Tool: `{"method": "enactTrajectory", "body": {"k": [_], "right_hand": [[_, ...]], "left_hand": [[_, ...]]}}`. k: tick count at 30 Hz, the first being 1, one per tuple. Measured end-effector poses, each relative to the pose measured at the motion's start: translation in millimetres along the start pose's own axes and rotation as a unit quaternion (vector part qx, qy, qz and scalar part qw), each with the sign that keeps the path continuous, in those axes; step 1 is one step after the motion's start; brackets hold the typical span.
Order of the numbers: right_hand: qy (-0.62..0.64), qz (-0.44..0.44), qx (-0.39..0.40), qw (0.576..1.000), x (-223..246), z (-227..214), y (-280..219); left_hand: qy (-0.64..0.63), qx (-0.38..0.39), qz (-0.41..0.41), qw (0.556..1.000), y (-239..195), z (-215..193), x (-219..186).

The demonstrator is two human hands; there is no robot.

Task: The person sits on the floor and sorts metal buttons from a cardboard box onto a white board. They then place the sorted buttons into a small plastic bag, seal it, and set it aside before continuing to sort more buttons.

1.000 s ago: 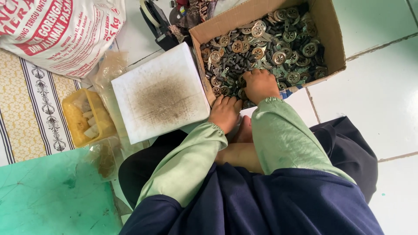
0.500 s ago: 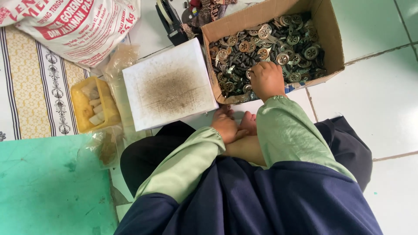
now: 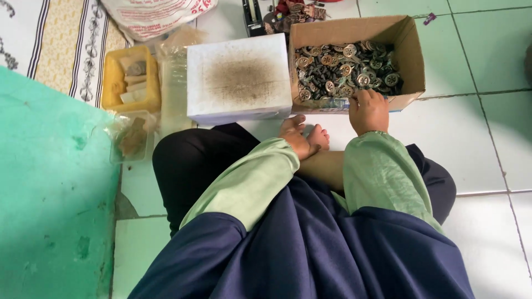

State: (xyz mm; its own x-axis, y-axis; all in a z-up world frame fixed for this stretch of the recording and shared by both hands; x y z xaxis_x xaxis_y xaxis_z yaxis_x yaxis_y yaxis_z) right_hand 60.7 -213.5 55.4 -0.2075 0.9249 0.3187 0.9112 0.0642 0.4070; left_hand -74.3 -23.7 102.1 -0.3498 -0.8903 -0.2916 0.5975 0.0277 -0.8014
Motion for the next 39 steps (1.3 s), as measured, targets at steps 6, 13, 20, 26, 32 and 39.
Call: {"method": "enactTrajectory", "body": {"k": [6, 13, 20, 26, 32, 39], "right_hand": [[-0.023, -0.044, -0.047, 0.998, 0, -45, -12], [0.068, -0.01, 0.006, 0.998, 19, -88, -7], [0.379, 0.009, -0.116, 0.918, 103, -78, 50], [0.371, 0.118, -0.062, 0.919, 127, -24, 46], [0.301, 0.18, 0.009, 0.936, 49, -13, 57], [0.296, 0.278, 0.048, 0.912, 22, -6, 78]], "left_hand": [[-0.129, 0.125, -0.115, 0.977, -25, -33, 20], [-0.838, -0.236, -0.481, -0.106, -66, -91, 4], [-0.857, -0.126, -0.493, -0.079, -134, -152, -67], [-0.871, -0.141, -0.452, -0.13, -82, -166, -81], [-0.899, -0.22, -0.312, -0.215, -41, -118, -90], [-0.85, -0.341, -0.247, -0.316, 11, -11, -93]]}}
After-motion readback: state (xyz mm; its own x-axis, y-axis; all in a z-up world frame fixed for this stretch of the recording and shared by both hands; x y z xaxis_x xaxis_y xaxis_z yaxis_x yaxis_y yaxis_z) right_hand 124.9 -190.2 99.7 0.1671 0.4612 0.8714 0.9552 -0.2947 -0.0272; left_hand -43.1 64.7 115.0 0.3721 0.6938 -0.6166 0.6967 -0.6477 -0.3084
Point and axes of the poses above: each hand's wrist, its own y-axis towards the middle knuckle, its own z-axis out of the palm, x = y × z, the point moved 5 cm from there along y, towards the middle knuckle, and after that the axes turned 14 degrees about z, right-handed, at the moved point
